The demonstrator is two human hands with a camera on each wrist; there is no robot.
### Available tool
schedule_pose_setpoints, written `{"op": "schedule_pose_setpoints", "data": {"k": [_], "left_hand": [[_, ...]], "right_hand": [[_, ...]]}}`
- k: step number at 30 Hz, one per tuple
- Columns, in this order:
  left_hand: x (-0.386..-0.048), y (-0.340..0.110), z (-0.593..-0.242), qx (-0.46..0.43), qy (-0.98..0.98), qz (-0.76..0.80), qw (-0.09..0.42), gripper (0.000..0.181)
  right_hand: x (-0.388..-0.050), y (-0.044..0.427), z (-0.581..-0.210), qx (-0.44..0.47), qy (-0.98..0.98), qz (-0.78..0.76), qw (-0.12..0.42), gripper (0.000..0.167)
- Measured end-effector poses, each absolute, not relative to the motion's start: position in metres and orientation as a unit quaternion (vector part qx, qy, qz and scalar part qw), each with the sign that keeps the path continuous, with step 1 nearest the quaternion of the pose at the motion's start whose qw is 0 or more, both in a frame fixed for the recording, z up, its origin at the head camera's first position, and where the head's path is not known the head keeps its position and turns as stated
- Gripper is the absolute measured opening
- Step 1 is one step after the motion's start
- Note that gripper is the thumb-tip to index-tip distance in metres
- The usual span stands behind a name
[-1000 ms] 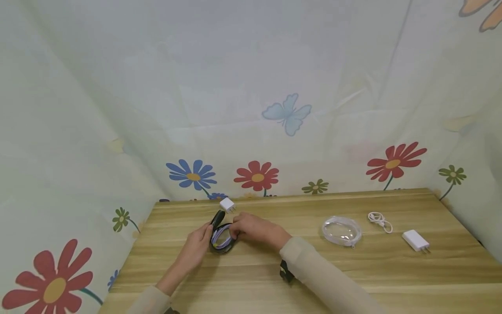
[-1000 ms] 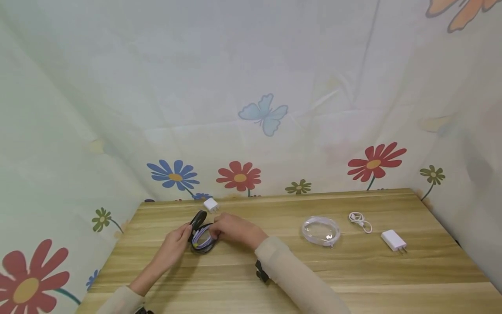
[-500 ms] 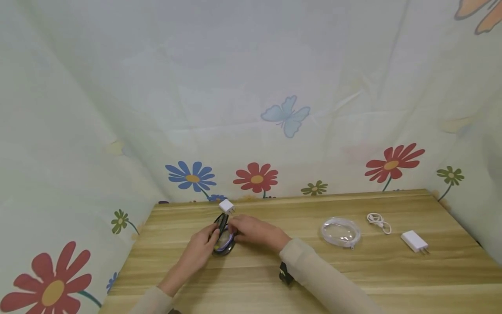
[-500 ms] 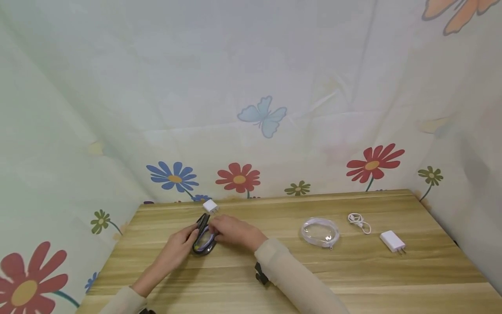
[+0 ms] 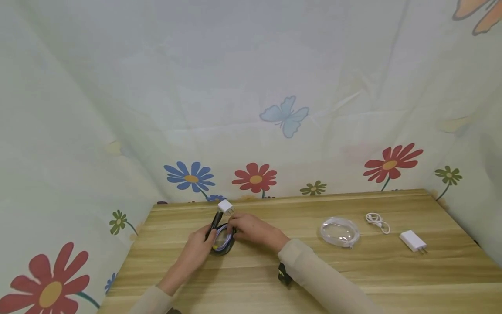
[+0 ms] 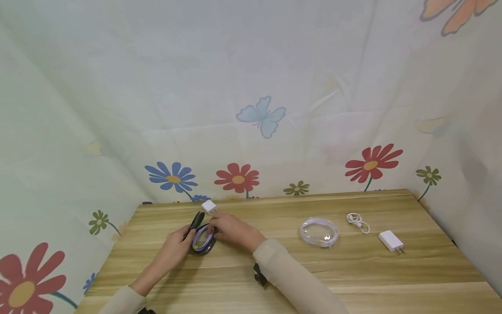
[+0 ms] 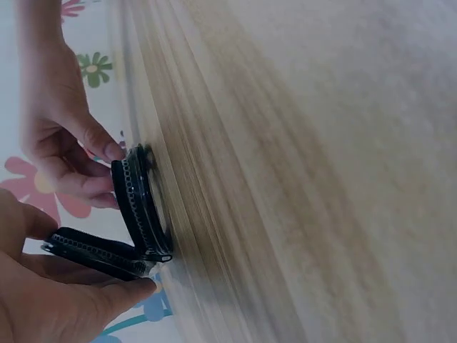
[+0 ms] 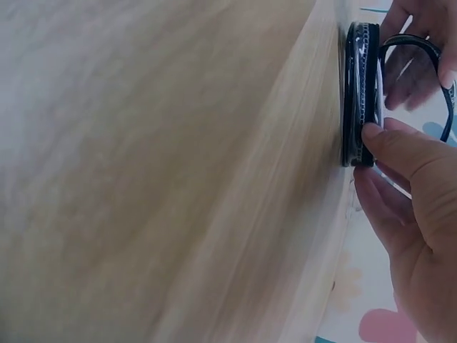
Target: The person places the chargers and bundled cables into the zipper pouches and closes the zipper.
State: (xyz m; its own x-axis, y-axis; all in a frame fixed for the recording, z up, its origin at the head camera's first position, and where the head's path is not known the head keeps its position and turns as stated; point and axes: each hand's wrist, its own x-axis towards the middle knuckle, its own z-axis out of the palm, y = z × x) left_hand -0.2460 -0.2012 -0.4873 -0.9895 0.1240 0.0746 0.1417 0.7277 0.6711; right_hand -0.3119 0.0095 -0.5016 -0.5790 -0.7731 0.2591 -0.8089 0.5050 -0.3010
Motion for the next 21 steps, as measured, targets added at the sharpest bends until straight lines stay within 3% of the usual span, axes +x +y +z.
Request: {"op": "schedule_pose_setpoints", "data": {"k": [4, 21], "left_hand": [[-0.2446, -0.2042, -0.4855, -0.071, -0.927, -0.367, 0.029, 0.046], [-0.2482, -0.2096, -0.4908, -0.066, -0.916, -0.395, 0.037, 0.049]], "right_hand": [[-0.3113, 0.0062, -0.5002, 0.467, -0.862, 0.187, 0.063, 0.012], [-0.3148, 0.0072, -0.5002, 0.483, -0.854, 0.184, 0.058, 0.015]]}}
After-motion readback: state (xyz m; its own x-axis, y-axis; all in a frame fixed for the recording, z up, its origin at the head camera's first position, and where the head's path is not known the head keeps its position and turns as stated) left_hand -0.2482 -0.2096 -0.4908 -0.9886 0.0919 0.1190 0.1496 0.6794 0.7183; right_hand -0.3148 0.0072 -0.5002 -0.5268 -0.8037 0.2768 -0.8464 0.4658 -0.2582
